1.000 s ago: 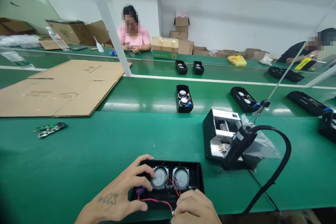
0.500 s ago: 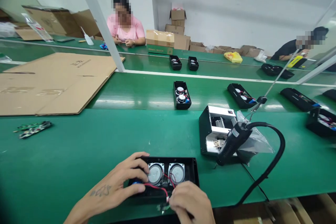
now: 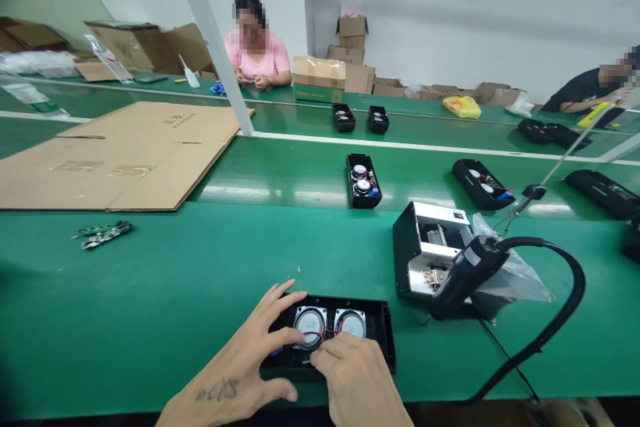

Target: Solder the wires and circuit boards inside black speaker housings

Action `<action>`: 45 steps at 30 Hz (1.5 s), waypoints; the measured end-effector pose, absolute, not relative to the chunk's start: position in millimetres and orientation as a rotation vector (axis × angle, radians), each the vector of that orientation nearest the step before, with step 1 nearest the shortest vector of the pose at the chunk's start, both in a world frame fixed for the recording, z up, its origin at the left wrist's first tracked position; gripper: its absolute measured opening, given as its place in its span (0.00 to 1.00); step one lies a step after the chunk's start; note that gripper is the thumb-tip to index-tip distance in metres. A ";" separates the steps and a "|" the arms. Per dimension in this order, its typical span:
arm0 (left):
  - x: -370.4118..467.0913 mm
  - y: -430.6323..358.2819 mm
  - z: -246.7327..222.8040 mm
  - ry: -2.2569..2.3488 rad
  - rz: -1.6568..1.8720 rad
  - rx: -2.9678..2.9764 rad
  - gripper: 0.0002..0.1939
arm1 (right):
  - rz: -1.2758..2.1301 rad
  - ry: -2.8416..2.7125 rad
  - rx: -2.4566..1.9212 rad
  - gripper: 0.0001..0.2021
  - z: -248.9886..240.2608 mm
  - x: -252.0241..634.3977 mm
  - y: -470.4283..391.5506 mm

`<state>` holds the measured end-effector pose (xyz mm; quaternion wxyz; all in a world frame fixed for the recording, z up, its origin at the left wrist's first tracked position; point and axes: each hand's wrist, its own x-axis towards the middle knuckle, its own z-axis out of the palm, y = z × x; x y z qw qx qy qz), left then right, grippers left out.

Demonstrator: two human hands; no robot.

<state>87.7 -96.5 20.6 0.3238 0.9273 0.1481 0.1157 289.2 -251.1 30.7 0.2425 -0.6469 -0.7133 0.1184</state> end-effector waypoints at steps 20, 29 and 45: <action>108.5 -103.1 14.6 0.291 0.188 2.680 0.15 | 0.853 -1.665 -1.875 0.24 39.2 285.5 -258.2; 109.9 -100.5 10.5 0.292 0.196 2.664 0.13 | 0.734 -1.767 -1.934 0.24 34.5 274.3 -253.4; 174.5 -5.9 57.6 0.244 -0.251 2.066 0.16 | 1.037 -1.808 -1.990 0.10 86.7 336.6 -162.0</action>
